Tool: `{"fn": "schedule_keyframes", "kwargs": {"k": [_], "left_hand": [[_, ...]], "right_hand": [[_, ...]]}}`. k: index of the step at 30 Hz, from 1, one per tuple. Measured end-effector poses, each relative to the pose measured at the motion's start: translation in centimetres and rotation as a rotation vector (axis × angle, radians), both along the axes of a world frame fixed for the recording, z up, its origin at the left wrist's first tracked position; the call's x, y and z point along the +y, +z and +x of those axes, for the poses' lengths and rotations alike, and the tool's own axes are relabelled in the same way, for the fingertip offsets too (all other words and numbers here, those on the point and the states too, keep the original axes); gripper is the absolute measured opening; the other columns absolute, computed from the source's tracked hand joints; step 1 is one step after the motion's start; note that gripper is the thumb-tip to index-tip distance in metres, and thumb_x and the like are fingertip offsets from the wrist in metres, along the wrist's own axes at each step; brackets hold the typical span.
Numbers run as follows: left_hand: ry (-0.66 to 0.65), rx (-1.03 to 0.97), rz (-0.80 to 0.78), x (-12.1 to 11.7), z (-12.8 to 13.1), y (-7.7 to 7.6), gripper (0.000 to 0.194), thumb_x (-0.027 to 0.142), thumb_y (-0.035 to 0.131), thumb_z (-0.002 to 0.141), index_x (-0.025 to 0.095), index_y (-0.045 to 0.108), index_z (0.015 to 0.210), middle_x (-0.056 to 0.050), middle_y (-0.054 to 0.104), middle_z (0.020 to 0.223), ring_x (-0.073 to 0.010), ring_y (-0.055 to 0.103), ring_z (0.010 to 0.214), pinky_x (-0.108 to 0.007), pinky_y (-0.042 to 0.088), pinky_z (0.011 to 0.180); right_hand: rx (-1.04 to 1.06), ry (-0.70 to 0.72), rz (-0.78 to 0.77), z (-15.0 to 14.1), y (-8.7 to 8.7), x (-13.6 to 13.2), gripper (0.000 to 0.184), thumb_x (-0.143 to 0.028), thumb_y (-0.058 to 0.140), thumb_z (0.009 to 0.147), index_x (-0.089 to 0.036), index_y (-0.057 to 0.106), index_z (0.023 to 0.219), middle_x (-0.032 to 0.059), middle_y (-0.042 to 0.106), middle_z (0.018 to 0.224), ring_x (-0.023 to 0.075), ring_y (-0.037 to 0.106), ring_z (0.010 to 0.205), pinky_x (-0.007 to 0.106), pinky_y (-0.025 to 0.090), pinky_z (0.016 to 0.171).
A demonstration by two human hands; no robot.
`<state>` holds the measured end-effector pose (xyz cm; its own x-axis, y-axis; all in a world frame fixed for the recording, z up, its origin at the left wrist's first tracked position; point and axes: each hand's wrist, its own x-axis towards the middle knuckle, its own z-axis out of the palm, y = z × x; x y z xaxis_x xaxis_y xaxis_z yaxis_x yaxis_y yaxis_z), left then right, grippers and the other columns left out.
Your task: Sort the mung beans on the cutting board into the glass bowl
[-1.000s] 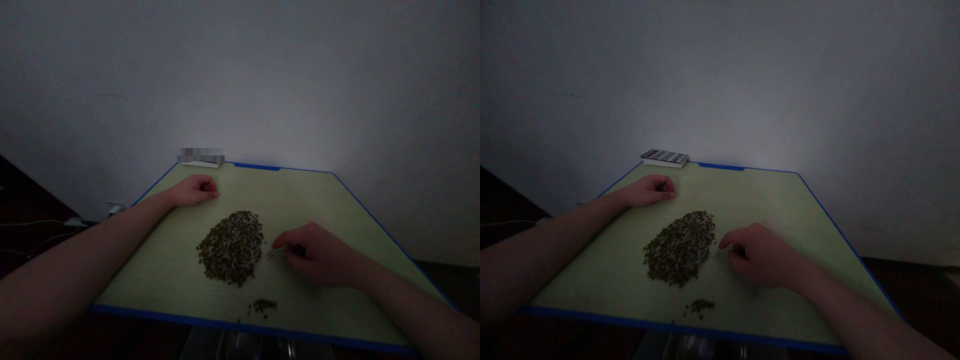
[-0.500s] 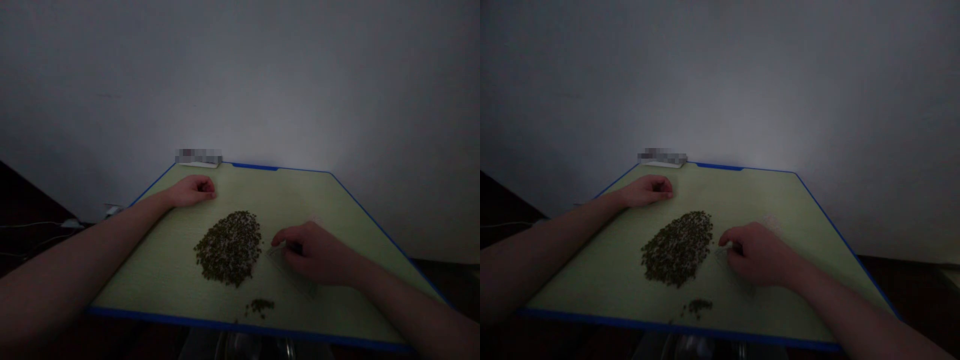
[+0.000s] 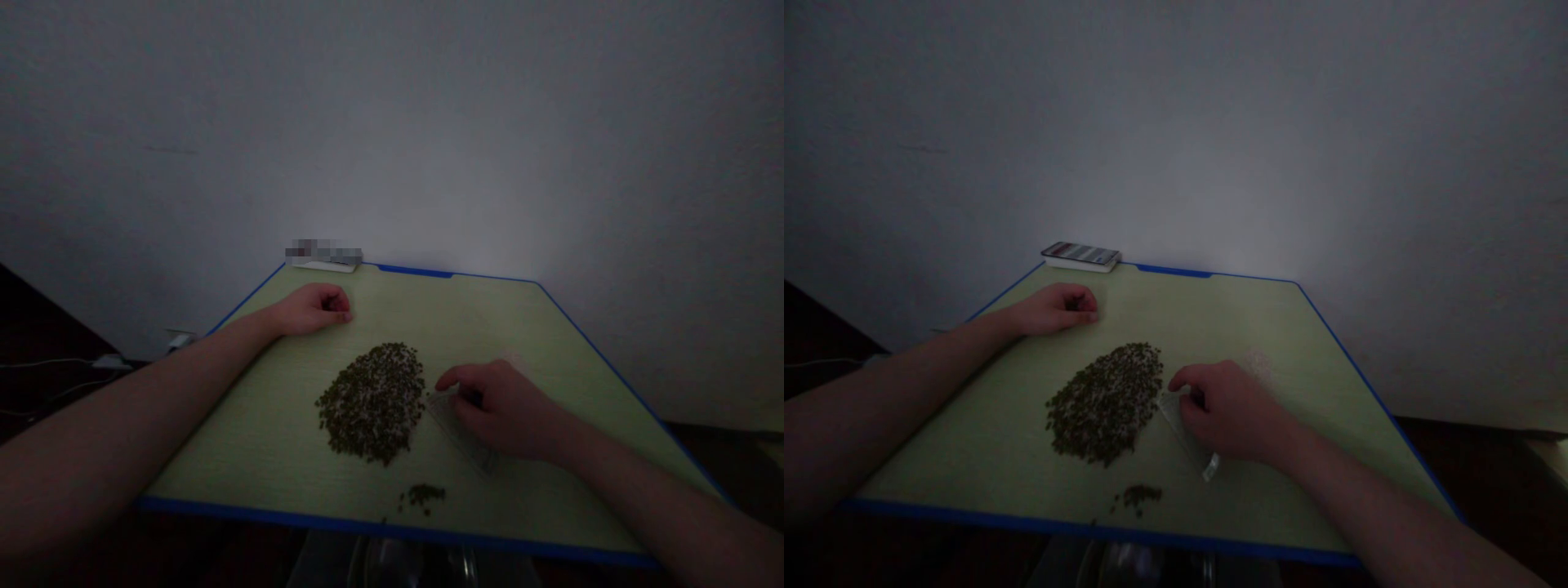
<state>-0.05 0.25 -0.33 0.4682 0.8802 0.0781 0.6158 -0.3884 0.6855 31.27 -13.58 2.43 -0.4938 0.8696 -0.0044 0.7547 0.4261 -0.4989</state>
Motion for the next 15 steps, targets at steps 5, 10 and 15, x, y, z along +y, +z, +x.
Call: {"fn": "schedule_keyframes", "kwargs": {"k": [5,10,15], "left_hand": [[-0.001,-0.01,-0.02,-0.1,0.1,0.0,0.028,0.041,0.064,0.07,0.015,0.056,0.076,0.003,0.051,0.062,-0.0092,0.045,0.056,-0.022,0.036,0.051],[0.008,0.004,-0.011,-0.1,0.0,-0.1,0.028,0.042,0.064,0.07,0.015,0.057,0.076,0.002,0.052,0.063,-0.0097,0.046,0.056,-0.022,0.036,0.052],[-0.009,-0.013,-0.012,0.0,-0.1,-0.2,0.028,0.042,0.063,0.072,0.015,0.057,0.076,0.002,0.052,0.063,-0.0098,0.046,0.057,-0.022,0.037,0.052]], "right_hand": [[-0.023,-0.054,0.033,-0.4,0.1,-0.2,0.03,-0.015,0.047,0.076,-0.02,0.07,0.094,-0.0019,0.062,0.056,0.0094,0.051,0.047,0.023,0.033,0.05],[-0.086,-0.104,0.029,0.0,0.6,0.0,0.029,-0.014,0.049,0.072,-0.02,0.069,0.092,-0.0015,0.063,0.057,0.0106,0.053,0.05,0.023,0.032,0.052],[-0.136,-0.126,0.028,0.6,1.1,0.2,0.024,-0.014,0.051,0.069,-0.019,0.068,0.085,-0.0024,0.06,0.053,0.0105,0.051,0.048,0.024,0.03,0.05]]}}
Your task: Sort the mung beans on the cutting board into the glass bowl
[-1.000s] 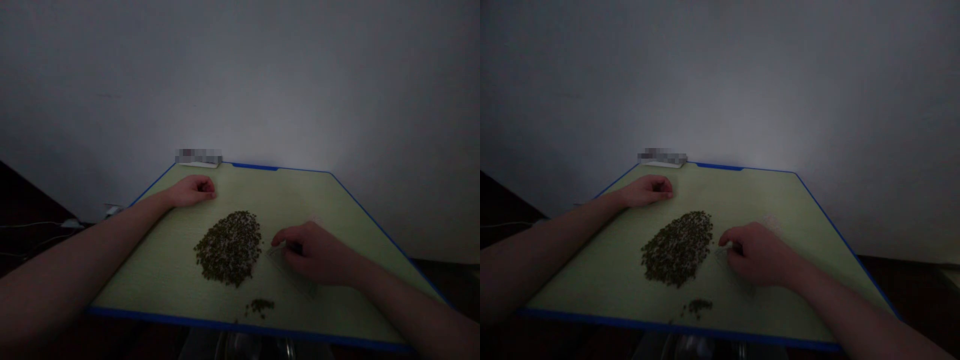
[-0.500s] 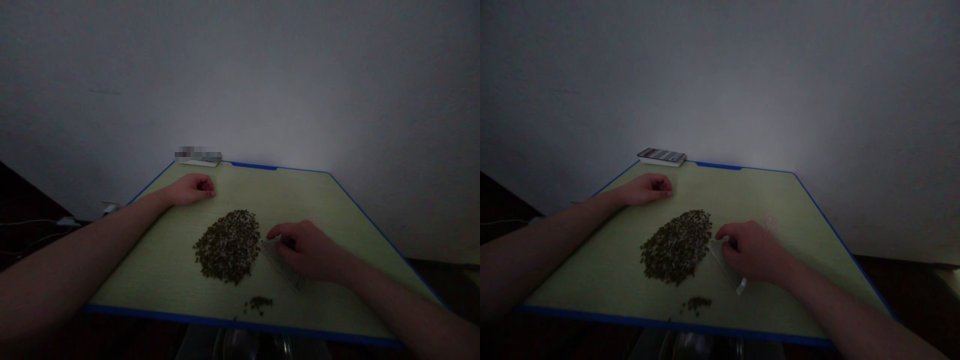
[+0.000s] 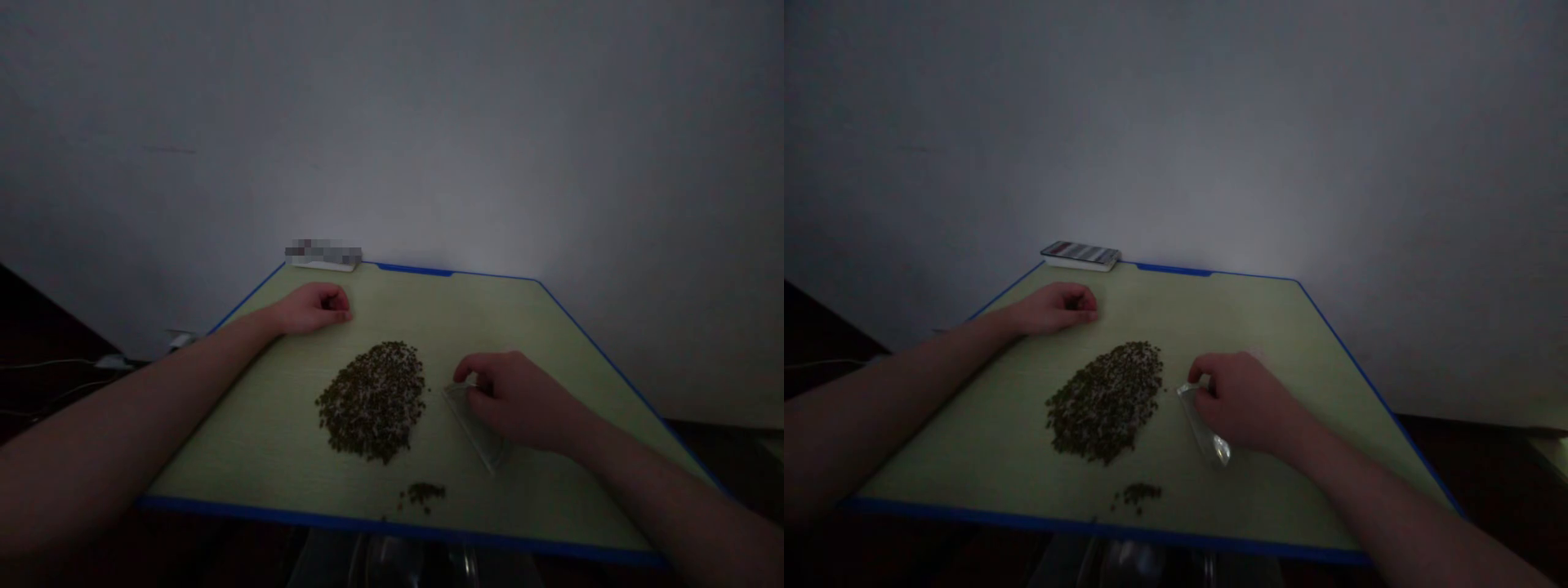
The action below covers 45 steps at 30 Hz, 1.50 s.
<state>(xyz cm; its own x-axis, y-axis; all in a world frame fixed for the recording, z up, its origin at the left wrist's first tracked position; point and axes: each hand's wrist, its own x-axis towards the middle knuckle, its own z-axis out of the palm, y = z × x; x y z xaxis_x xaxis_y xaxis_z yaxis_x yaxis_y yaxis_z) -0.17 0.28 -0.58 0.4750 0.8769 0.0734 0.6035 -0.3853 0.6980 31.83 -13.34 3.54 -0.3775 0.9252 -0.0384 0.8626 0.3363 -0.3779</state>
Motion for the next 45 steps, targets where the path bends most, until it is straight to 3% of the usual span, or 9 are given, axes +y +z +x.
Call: {"fn": "schedule_keyframes", "kwargs": {"k": [12,32,45], "left_hand": [[0.017,0.007,-0.013,-0.63,0.64,0.87,0.025,0.039,0.064,0.069,0.016,0.056,0.073,0.004,0.049,0.06,-0.0082,0.043,0.054,-0.021,0.036,0.051],[0.007,-0.002,-0.001,-0.08,0.19,0.27,0.028,0.041,0.064,0.07,0.015,0.057,0.076,0.003,0.051,0.062,-0.0094,0.044,0.056,-0.022,0.036,0.051],[0.011,0.016,0.001,-0.4,0.44,0.62,0.027,0.041,0.064,0.07,0.016,0.056,0.074,0.003,0.051,0.06,-0.0089,0.044,0.054,-0.022,0.035,0.05]], "right_hand": [[0.031,0.033,0.006,-0.09,-0.39,0.13,0.027,-0.013,0.049,0.071,-0.019,0.068,0.09,-0.0021,0.059,0.054,0.0098,0.049,0.048,0.023,0.03,0.051],[0.08,0.104,0.016,-0.19,-0.88,0.28,0.028,-0.014,0.049,0.072,-0.019,0.068,0.091,-0.0032,0.057,0.053,0.0086,0.045,0.046,0.023,0.03,0.05],[0.063,0.077,0.031,-0.43,-0.82,0.46,0.031,-0.015,0.048,0.073,-0.019,0.069,0.095,-0.0015,0.058,0.056,0.0102,0.047,0.05,0.024,0.031,0.052]]}}
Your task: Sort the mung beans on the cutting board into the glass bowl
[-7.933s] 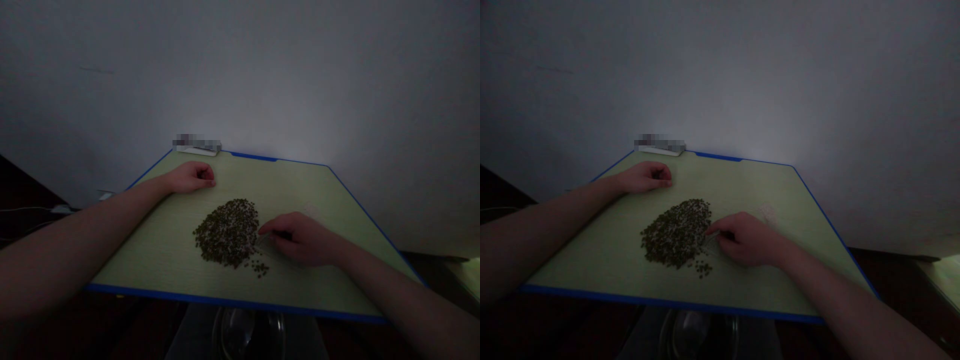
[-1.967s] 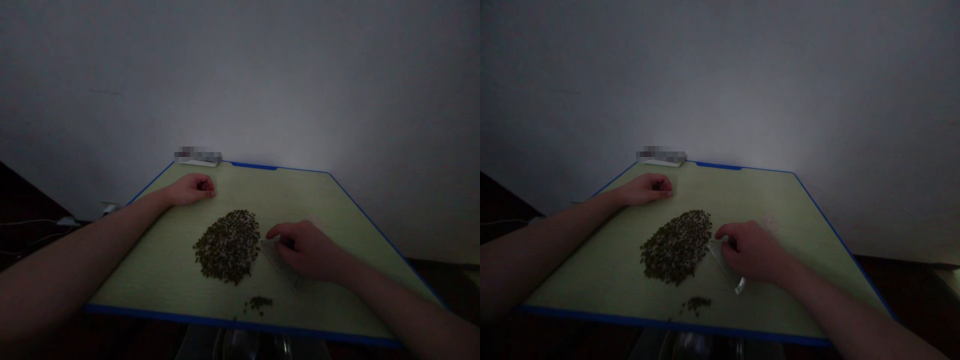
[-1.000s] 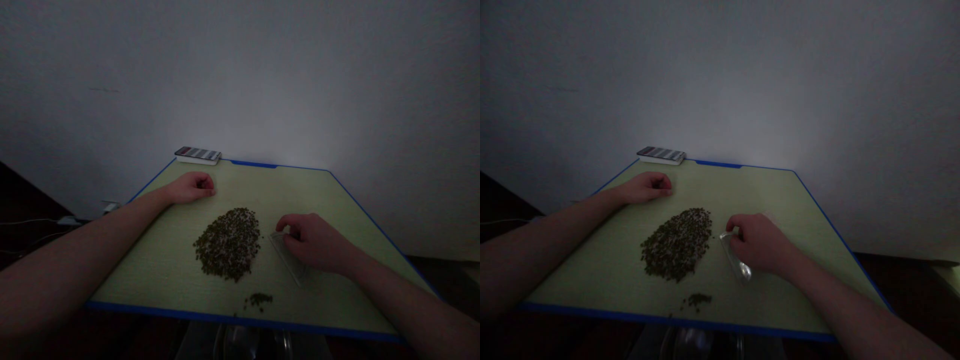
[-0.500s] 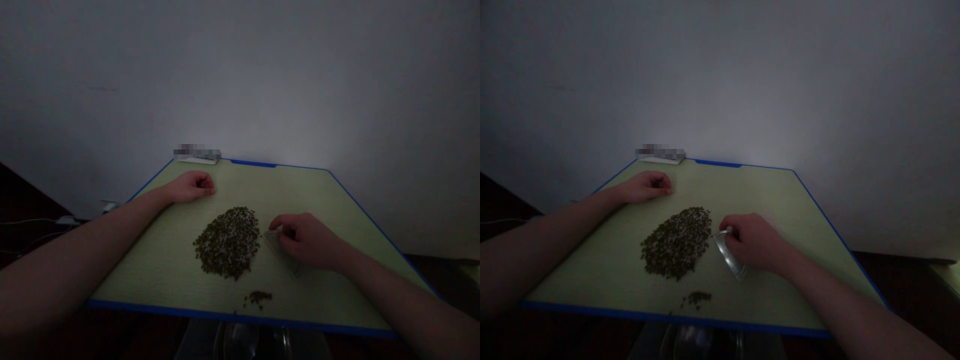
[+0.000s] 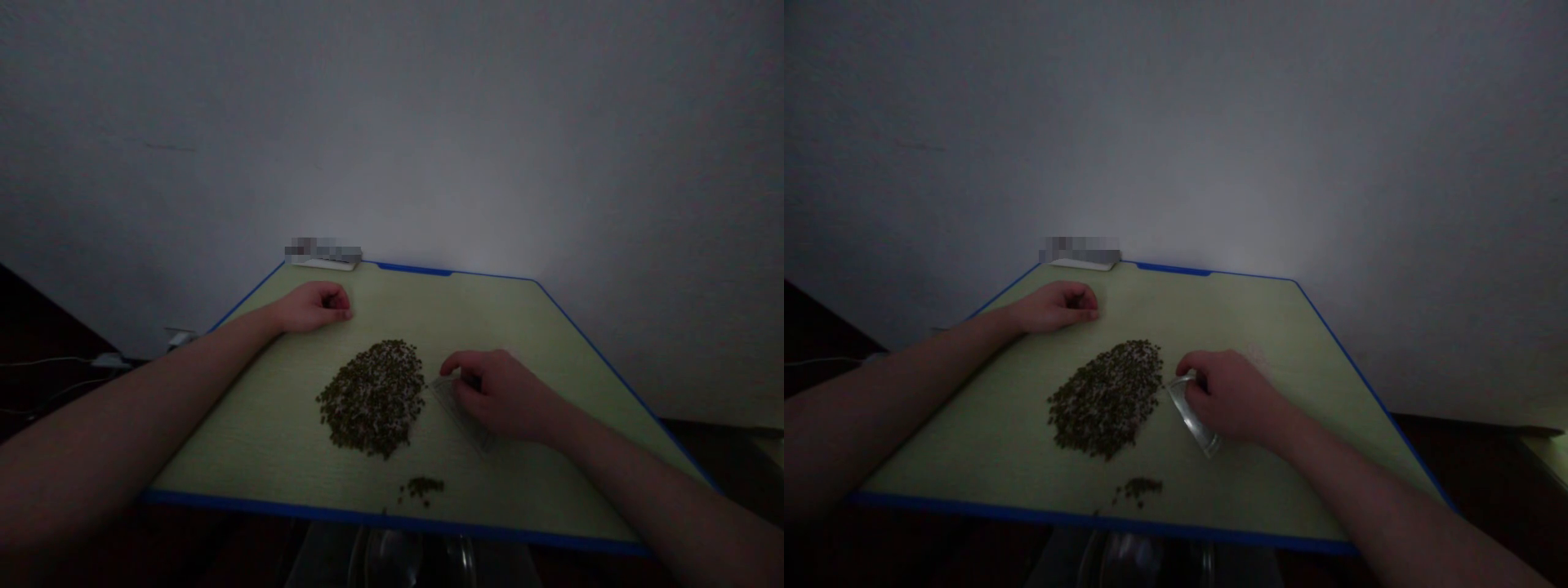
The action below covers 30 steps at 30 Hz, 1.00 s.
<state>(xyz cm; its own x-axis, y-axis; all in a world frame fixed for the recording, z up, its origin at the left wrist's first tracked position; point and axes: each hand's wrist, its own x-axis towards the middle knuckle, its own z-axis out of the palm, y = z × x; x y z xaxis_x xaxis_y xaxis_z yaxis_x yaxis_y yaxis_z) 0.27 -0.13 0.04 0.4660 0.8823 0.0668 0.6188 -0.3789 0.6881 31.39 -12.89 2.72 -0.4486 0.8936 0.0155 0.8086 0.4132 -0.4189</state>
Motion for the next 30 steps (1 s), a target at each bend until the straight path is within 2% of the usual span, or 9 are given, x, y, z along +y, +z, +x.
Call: {"fn": "schedule_keyframes", "kwargs": {"k": [11,22,30], "left_hand": [[-0.01,-0.009,0.006,0.15,-0.16,-0.19,0.027,0.041,0.064,0.07,0.016,0.056,0.075,0.002,0.051,0.062,-0.0091,0.044,0.055,-0.022,0.036,0.051],[-0.003,-0.008,0.014,0.02,0.03,-0.04,0.026,0.041,0.064,0.069,0.016,0.055,0.073,0.003,0.05,0.061,-0.0089,0.044,0.054,-0.021,0.036,0.05],[-0.003,0.0,0.012,0.23,-0.14,-0.28,0.027,0.041,0.064,0.07,0.015,0.057,0.076,0.002,0.052,0.063,-0.0093,0.045,0.056,-0.022,0.036,0.051]], "right_hand": [[0.042,0.074,-0.017,0.29,-0.2,0.02,0.031,-0.013,0.047,0.072,-0.019,0.068,0.094,-0.0031,0.057,0.055,0.0093,0.046,0.049,0.023,0.031,0.051],[0.045,0.042,-0.027,0.24,-0.19,0.26,0.03,-0.013,0.047,0.072,-0.018,0.067,0.093,-0.0031,0.056,0.055,0.0092,0.044,0.048,0.023,0.03,0.051],[0.048,0.098,-0.045,0.18,-0.28,0.2,0.03,-0.014,0.046,0.074,-0.018,0.067,0.095,-0.0038,0.054,0.055,0.0096,0.044,0.049,0.024,0.03,0.05]]}}
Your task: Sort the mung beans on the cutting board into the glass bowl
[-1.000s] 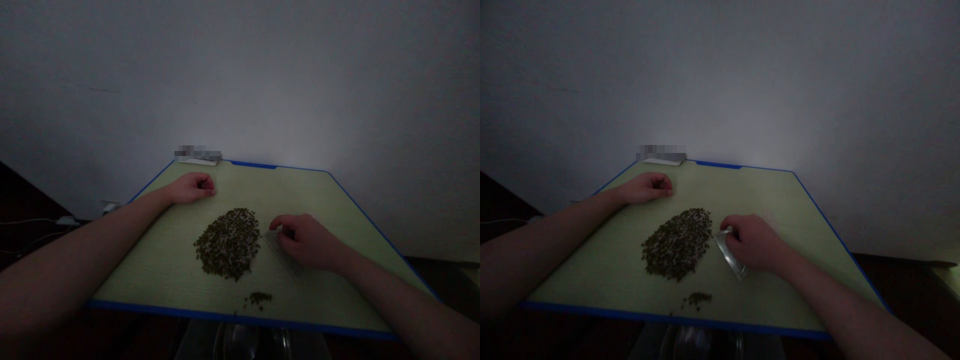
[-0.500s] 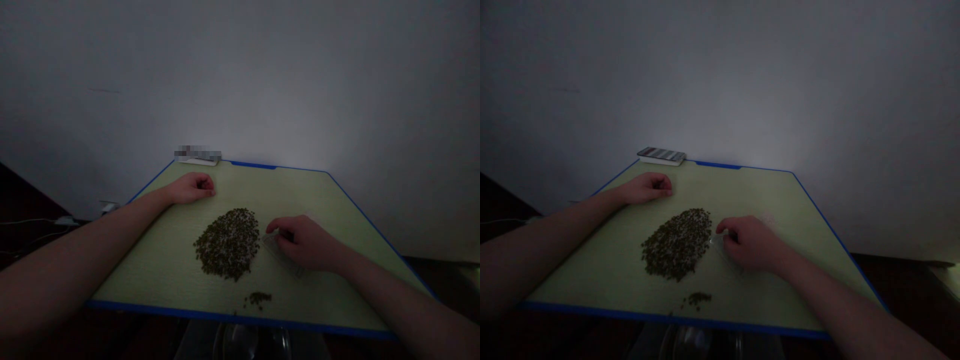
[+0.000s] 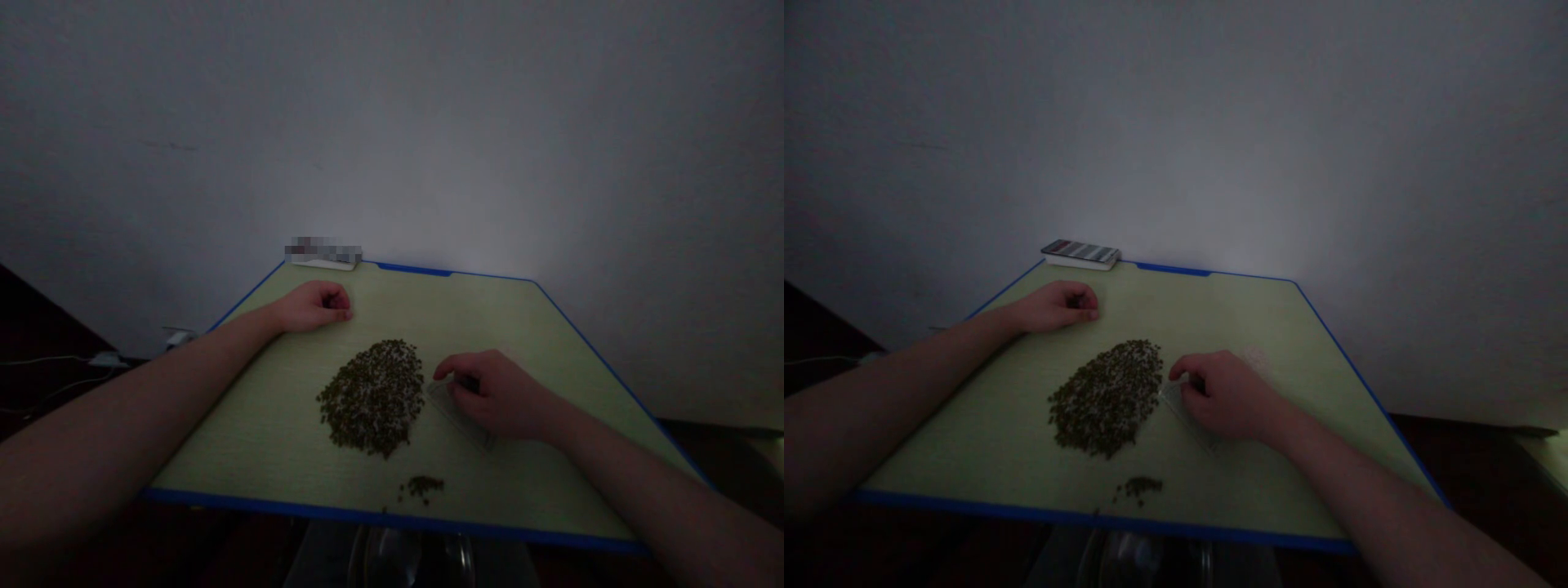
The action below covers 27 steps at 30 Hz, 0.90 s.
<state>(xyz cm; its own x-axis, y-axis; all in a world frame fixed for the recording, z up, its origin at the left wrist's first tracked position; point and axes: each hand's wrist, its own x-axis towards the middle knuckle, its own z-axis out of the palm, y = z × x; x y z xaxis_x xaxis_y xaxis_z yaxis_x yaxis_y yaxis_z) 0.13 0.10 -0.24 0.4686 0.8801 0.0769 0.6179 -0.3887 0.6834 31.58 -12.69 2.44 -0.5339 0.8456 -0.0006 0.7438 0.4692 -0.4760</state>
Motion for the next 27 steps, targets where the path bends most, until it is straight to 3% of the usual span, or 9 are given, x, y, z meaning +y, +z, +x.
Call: {"fn": "schedule_keyframes", "kwargs": {"k": [7,15,27], "left_hand": [[-0.004,-0.002,-0.001,-0.01,0.01,0.08,0.027,0.04,0.064,0.07,0.016,0.057,0.076,0.003,0.051,0.062,-0.009,0.044,0.055,-0.021,0.036,0.051],[-0.021,-0.009,0.001,-0.01,0.0,0.02,0.025,0.039,0.063,0.071,0.015,0.056,0.075,0.003,0.05,0.061,-0.008,0.044,0.054,-0.02,0.036,0.051],[-0.01,0.013,-0.004,0.0,-0.01,0.11,0.027,0.041,0.063,0.071,0.015,0.056,0.076,0.003,0.051,0.061,-0.0087,0.044,0.054,-0.022,0.036,0.051]], "right_hand": [[0.008,-0.02,0.029,-0.42,0.02,-0.16,0.032,-0.014,0.047,0.074,-0.019,0.068,0.097,-0.0032,0.057,0.056,0.0096,0.046,0.049,0.023,0.031,0.051],[-0.061,-0.154,0.084,-0.17,0.08,0.13,0.029,-0.016,0.048,0.074,-0.019,0.069,0.093,-0.0015,0.058,0.055,0.0108,0.049,0.049,0.024,0.032,0.053],[-0.042,-0.156,0.095,-0.62,-0.26,0.19,0.029,-0.018,0.048,0.076,-0.02,0.069,0.096,-0.0017,0.059,0.056,0.0097,0.047,0.048,0.023,0.031,0.051]]}}
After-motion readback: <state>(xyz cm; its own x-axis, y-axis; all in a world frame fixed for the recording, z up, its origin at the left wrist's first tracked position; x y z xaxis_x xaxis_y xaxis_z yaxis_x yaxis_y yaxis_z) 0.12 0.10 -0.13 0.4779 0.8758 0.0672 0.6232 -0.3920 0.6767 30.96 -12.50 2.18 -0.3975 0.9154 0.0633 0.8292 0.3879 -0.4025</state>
